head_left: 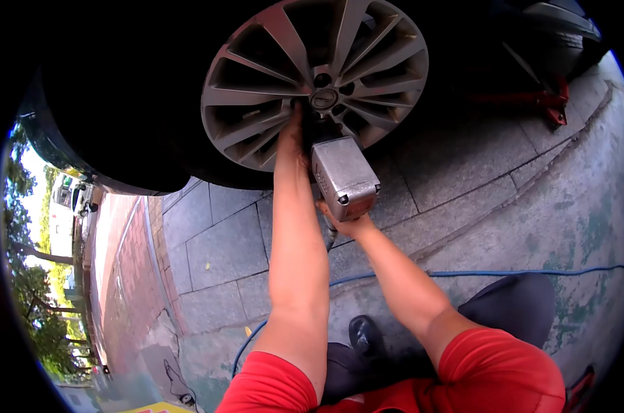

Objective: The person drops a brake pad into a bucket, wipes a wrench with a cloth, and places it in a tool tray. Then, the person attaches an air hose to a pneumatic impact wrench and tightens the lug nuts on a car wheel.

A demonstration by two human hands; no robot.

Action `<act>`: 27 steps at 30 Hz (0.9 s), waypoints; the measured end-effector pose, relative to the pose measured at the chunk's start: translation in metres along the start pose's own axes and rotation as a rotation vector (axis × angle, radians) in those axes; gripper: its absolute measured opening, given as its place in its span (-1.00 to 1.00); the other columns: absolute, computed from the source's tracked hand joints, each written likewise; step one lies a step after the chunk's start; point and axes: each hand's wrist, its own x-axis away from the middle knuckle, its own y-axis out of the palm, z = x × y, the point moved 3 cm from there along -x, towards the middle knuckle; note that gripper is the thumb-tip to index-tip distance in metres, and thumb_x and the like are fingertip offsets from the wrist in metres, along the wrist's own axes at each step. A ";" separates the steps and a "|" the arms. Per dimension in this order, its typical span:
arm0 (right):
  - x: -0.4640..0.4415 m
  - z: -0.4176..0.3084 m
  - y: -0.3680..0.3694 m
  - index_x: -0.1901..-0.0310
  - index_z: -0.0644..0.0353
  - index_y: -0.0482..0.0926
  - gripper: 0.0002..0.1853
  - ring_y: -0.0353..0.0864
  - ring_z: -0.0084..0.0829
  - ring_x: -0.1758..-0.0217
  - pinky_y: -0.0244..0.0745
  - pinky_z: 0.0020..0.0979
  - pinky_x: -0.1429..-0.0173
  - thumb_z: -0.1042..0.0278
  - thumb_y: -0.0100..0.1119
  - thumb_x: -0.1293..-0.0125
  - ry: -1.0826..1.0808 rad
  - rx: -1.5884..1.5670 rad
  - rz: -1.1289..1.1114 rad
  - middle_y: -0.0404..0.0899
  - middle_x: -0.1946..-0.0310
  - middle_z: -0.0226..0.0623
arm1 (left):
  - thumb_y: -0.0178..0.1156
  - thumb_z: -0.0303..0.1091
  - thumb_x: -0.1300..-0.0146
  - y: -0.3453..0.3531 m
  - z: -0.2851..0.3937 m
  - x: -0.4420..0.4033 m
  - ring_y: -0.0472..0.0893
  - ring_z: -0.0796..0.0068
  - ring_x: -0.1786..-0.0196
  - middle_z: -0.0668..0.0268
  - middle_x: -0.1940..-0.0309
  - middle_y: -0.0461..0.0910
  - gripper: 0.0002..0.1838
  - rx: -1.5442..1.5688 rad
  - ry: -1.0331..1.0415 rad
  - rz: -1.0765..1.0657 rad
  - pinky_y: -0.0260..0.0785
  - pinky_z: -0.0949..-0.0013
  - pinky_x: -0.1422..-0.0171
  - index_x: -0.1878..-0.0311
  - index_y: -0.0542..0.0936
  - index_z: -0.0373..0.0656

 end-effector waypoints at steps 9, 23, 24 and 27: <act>-0.011 0.003 -0.016 0.00 0.19 0.41 -0.47 0.52 -0.52 0.08 0.42 -0.42 -0.01 0.48 0.35 0.10 0.261 -0.389 -0.058 0.56 0.15 -0.34 | 0.04 0.09 -0.18 -0.009 -0.008 -0.002 0.58 0.20 0.39 0.16 0.45 0.54 -0.52 0.174 -0.122 -0.288 0.49 0.22 0.34 0.14 0.48 -0.20; -0.003 0.016 -0.005 -0.04 0.13 0.40 -0.66 0.37 -0.30 -0.15 0.24 -0.29 -0.23 0.20 -0.05 -0.27 0.055 0.256 -0.228 0.43 -0.03 -0.28 | 0.10 -0.13 -0.22 -0.010 0.009 -0.024 0.59 0.24 0.43 0.12 0.37 0.57 -0.63 -0.180 -0.004 0.194 0.52 0.26 0.37 0.09 0.47 -0.27; -0.003 0.018 -0.003 -0.03 0.15 0.40 -0.68 0.42 -0.35 -0.09 0.30 -0.33 -0.18 0.25 -0.05 -0.28 0.123 -0.174 -0.201 0.46 0.01 -0.30 | 0.11 -0.13 -0.22 -0.012 0.012 -0.023 0.60 0.26 0.42 0.13 0.35 0.58 -0.62 -0.192 0.001 0.183 0.52 0.27 0.36 0.08 0.47 -0.27; 0.000 0.034 0.011 -0.01 0.19 0.41 -0.73 0.52 -0.48 0.06 0.41 -0.41 -0.06 0.37 -0.05 -0.28 0.516 -1.181 -0.130 0.51 0.10 -0.32 | 0.11 -0.12 -0.22 -0.019 0.010 -0.024 0.60 0.26 0.40 0.14 0.35 0.58 -0.62 -0.169 -0.018 0.106 0.52 0.29 0.34 0.08 0.48 -0.26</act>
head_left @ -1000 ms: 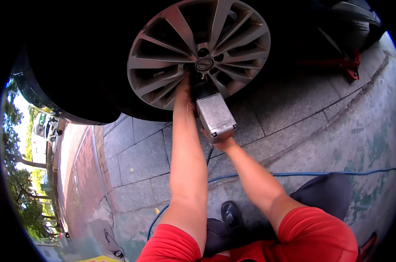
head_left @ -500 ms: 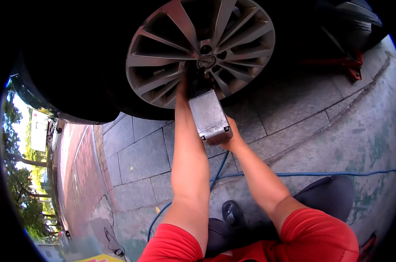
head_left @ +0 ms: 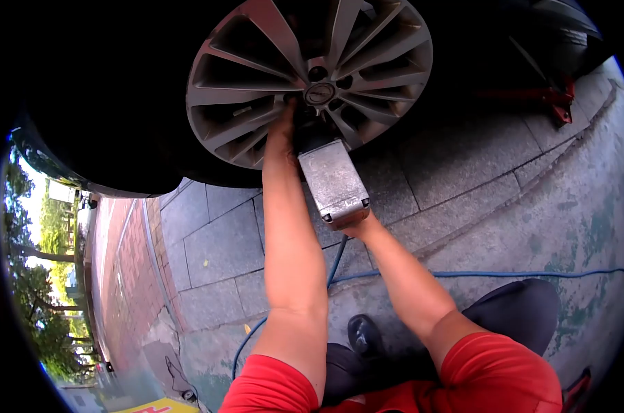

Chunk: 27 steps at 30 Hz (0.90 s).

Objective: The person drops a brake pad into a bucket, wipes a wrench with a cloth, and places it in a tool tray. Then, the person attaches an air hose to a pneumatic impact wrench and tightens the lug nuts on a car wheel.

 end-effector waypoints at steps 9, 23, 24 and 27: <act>-0.005 -0.002 0.010 -0.04 0.18 0.40 -0.66 0.50 -0.42 0.02 0.41 -0.37 -0.07 0.43 0.07 -0.19 -0.081 0.202 0.050 0.51 0.07 -0.32 | 0.10 0.02 -0.19 0.003 0.006 0.010 0.59 0.18 0.51 0.17 0.49 0.55 -0.59 -0.086 -0.116 0.015 0.52 0.19 0.47 0.20 0.48 -0.19; -0.017 -0.008 0.011 0.04 0.21 0.43 -0.60 0.48 -0.58 0.09 0.43 -0.50 0.01 0.67 0.14 -0.02 -0.388 0.807 0.011 0.53 0.15 -0.36 | 0.14 -0.09 -0.17 0.011 0.015 -0.001 0.60 0.26 0.33 0.11 0.27 0.57 -0.56 -0.115 0.008 0.015 0.51 0.29 0.24 0.04 0.45 -0.27; -0.018 -0.010 0.011 0.04 0.21 0.43 -0.60 0.48 -0.58 0.09 0.43 -0.49 0.01 0.66 0.15 -0.02 -0.387 0.775 0.018 0.53 0.15 -0.35 | 0.14 -0.09 -0.17 0.011 0.017 -0.001 0.60 0.25 0.33 0.11 0.28 0.57 -0.56 -0.116 0.012 0.011 0.51 0.28 0.24 0.04 0.45 -0.27; -0.015 -0.020 0.016 -0.03 0.20 0.37 -0.49 0.48 -0.56 0.08 0.40 -0.49 -0.02 0.62 0.21 0.04 -0.394 0.788 0.056 0.53 0.14 -0.35 | 0.14 -0.10 -0.18 0.010 0.021 -0.006 0.60 0.25 0.34 0.11 0.28 0.57 -0.56 -0.092 0.037 0.013 0.51 0.28 0.25 0.05 0.45 -0.27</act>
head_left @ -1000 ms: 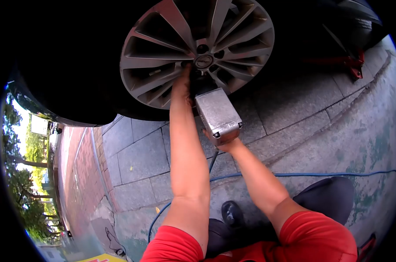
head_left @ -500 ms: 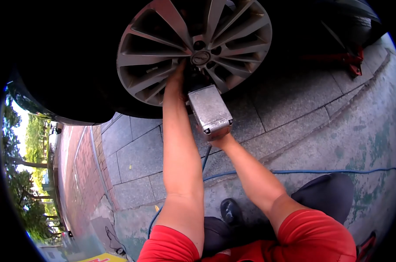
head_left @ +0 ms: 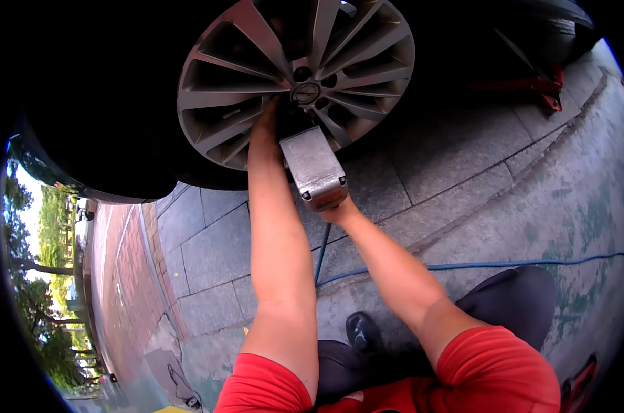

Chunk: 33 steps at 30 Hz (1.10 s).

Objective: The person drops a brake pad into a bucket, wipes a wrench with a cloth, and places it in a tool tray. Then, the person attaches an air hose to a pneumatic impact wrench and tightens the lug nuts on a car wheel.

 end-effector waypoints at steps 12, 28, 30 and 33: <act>-0.002 0.001 -0.007 -0.09 0.15 0.33 -0.42 0.45 -0.52 0.01 0.37 -0.48 -0.05 0.55 0.26 0.05 0.090 -0.161 -0.027 0.49 0.07 -0.32 | 0.12 -0.11 -0.19 -0.004 -0.008 -0.009 0.60 0.23 0.34 0.11 0.30 0.57 -0.58 0.069 0.059 -0.013 0.51 0.26 0.26 0.06 0.45 -0.28; 0.080 0.072 -0.023 0.06 0.22 0.46 -0.63 0.52 -0.49 0.08 0.41 -0.47 -0.02 0.53 0.19 -0.03 0.135 -0.150 0.022 0.55 0.15 -0.33 | 0.05 -0.13 -0.23 -0.028 -0.099 0.025 0.57 0.15 0.52 0.10 0.52 0.53 -0.66 0.156 -0.139 -0.005 0.53 0.19 0.40 0.26 0.42 -0.28; 0.079 0.073 -0.025 0.07 0.22 0.46 -0.66 0.51 -0.51 0.08 0.41 -0.47 -0.02 0.54 0.17 -0.05 0.066 0.014 0.005 0.56 0.15 -0.33 | 0.05 -0.13 -0.23 -0.029 -0.100 0.023 0.57 0.16 0.52 0.11 0.52 0.53 -0.66 0.153 -0.139 0.026 0.53 0.20 0.39 0.26 0.42 -0.28; 0.068 0.064 -0.023 0.07 0.22 0.46 -0.67 0.50 -0.54 0.08 0.41 -0.47 -0.03 0.55 0.15 -0.07 -0.106 0.346 -0.019 0.55 0.14 -0.35 | 0.06 -0.11 -0.23 -0.033 -0.092 0.006 0.57 0.17 0.49 0.10 0.49 0.54 -0.66 0.084 -0.148 -0.029 0.52 0.21 0.36 0.24 0.44 -0.26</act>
